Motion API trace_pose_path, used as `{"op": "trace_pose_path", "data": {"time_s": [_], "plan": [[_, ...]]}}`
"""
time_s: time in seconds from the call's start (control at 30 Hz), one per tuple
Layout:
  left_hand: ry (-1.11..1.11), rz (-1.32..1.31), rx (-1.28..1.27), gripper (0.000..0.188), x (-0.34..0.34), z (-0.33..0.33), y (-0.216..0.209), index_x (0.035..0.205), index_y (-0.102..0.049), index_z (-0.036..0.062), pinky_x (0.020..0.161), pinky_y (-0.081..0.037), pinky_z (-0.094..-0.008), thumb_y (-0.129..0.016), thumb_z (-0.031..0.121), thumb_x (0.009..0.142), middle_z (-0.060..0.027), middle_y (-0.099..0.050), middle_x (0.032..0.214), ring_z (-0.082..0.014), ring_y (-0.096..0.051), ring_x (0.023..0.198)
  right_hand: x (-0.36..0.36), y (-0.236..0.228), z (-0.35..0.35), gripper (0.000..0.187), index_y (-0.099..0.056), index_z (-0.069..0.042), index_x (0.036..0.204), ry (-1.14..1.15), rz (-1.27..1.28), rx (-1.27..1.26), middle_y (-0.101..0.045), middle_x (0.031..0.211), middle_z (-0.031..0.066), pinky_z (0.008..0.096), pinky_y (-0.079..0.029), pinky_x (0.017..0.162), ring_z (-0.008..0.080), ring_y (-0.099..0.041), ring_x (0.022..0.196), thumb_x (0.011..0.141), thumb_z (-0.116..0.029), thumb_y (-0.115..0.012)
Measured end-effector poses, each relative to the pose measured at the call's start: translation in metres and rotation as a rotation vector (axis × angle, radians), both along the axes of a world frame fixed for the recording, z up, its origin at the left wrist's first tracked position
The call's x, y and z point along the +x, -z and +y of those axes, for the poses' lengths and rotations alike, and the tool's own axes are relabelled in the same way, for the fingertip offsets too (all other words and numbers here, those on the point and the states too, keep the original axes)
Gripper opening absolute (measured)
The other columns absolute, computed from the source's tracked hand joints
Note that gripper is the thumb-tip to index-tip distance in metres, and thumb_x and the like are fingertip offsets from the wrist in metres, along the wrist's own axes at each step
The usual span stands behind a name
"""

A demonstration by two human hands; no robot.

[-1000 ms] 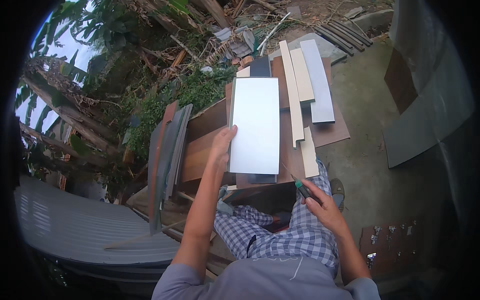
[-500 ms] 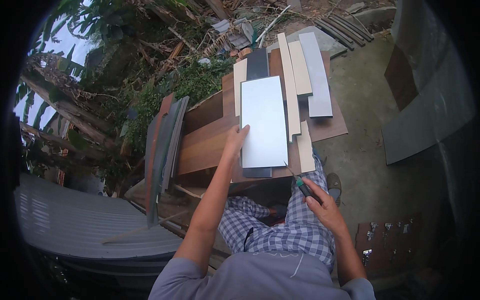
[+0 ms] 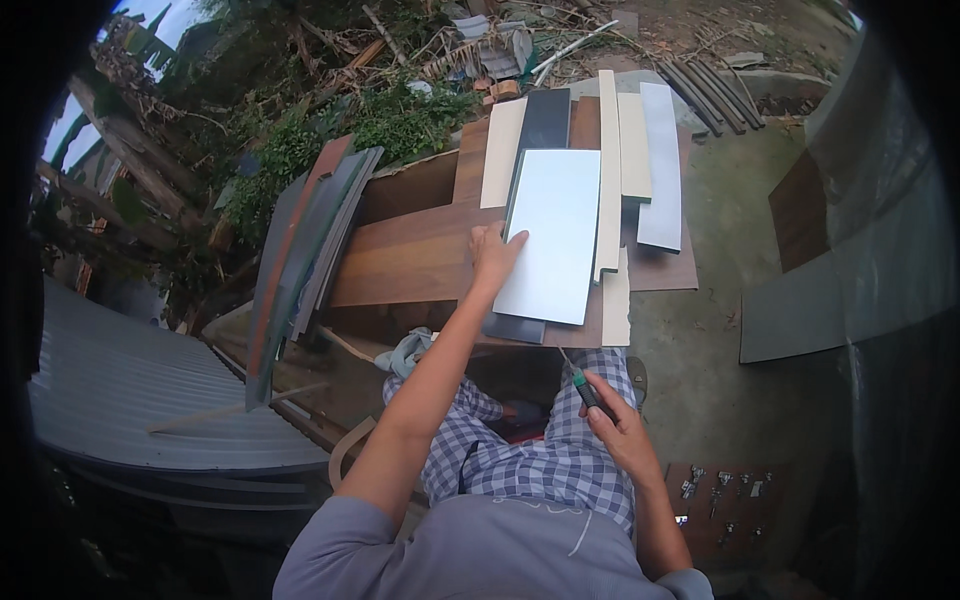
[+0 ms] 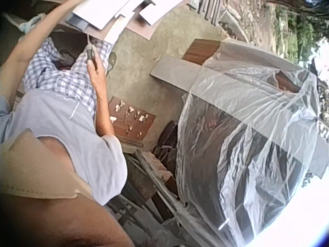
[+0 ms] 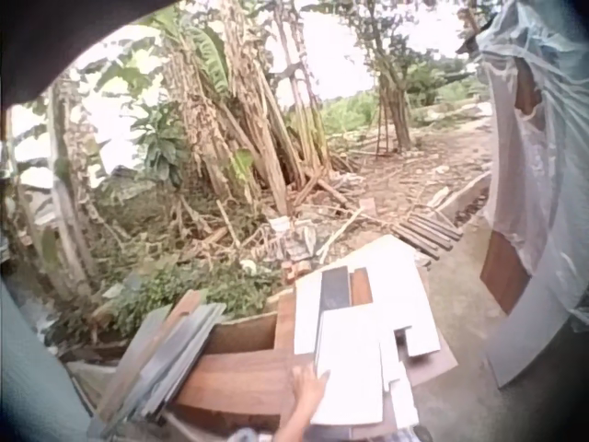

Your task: Trimming and scraping the edges of laminate wood panels using a utility knife.

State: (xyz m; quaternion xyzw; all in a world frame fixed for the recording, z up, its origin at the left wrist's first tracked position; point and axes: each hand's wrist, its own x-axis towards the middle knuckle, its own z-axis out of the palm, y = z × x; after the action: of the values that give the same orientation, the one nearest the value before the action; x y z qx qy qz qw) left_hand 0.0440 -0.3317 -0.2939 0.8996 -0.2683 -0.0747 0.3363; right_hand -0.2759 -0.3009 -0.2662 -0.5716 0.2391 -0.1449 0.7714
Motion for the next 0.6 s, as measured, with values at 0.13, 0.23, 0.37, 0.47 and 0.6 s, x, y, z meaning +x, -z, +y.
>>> {"op": "trace_pose_path", "data": {"time_s": [0.13,0.23,0.37,0.47,0.6], "plan": [[0.021,-0.034,-0.084,0.048,0.015,0.025,-0.002,0.11,-0.053,0.0006,0.087,-0.038,-0.0444,-0.069,0.028,0.074,-0.0164,-0.042,0.11,-0.0347,-0.042,0.105,0.021,0.002,0.01,0.049,-0.035,-0.005,0.135,-0.072,-0.049,-0.073,-0.053,0.085,0.0045,0.0195,-0.035,0.052,0.0063,-0.042,0.061,0.09,-0.021,-0.049],[0.036,0.024,-0.293,0.054,0.013,0.028,0.001,0.118,-0.048,-0.0012,0.093,-0.036,-0.0411,-0.067,0.027,0.076,-0.0201,-0.04,0.116,-0.0368,-0.041,0.108,0.019,0.0,0.014,0.051,-0.035,-0.005,0.134,-0.023,-0.03,-0.064,-0.052,0.086,0.0042,0.0195,-0.035,0.052,0.0061,-0.042,0.061,0.089,-0.021,-0.05],[-0.145,0.018,-0.453,0.061,0.045,0.094,0.004,0.124,-0.041,-0.0005,0.088,-0.042,-0.0353,-0.065,0.032,0.078,-0.0228,-0.042,0.119,-0.0316,-0.045,0.11,0.028,0.002,0.024,0.051,-0.035,-0.004,0.134,-0.006,-0.043,-0.082,-0.052,0.085,0.0049,0.0201,-0.035,0.05,0.007,-0.043,0.06,0.089,-0.021,-0.049],[-0.472,0.242,-0.631,0.065,0.099,0.203,0.025,0.128,-0.036,-0.0001,0.081,-0.046,-0.0359,-0.063,0.036,0.081,-0.0199,-0.042,0.123,-0.0258,-0.052,0.103,0.043,-0.002,0.032,0.05,-0.035,-0.003,0.134,-0.035,0.006,-0.125,-0.052,0.085,0.0049,0.02,-0.036,0.051,0.008,-0.046,0.061,0.089,-0.021,-0.048],[-0.819,0.568,-1.225,0.084,0.127,0.339,0.023,0.136,-0.018,0.001,0.091,-0.041,-0.0438,-0.063,0.045,0.08,-0.0208,-0.032,0.133,-0.0355,-0.044,0.113,0.055,0.002,0.034,0.05,-0.036,-0.003,0.133,-0.126,0.005,-0.159,-0.052,0.085,0.0051,0.0204,-0.037,0.052,0.0084,-0.046,0.062,0.089,-0.022,-0.049]]}}
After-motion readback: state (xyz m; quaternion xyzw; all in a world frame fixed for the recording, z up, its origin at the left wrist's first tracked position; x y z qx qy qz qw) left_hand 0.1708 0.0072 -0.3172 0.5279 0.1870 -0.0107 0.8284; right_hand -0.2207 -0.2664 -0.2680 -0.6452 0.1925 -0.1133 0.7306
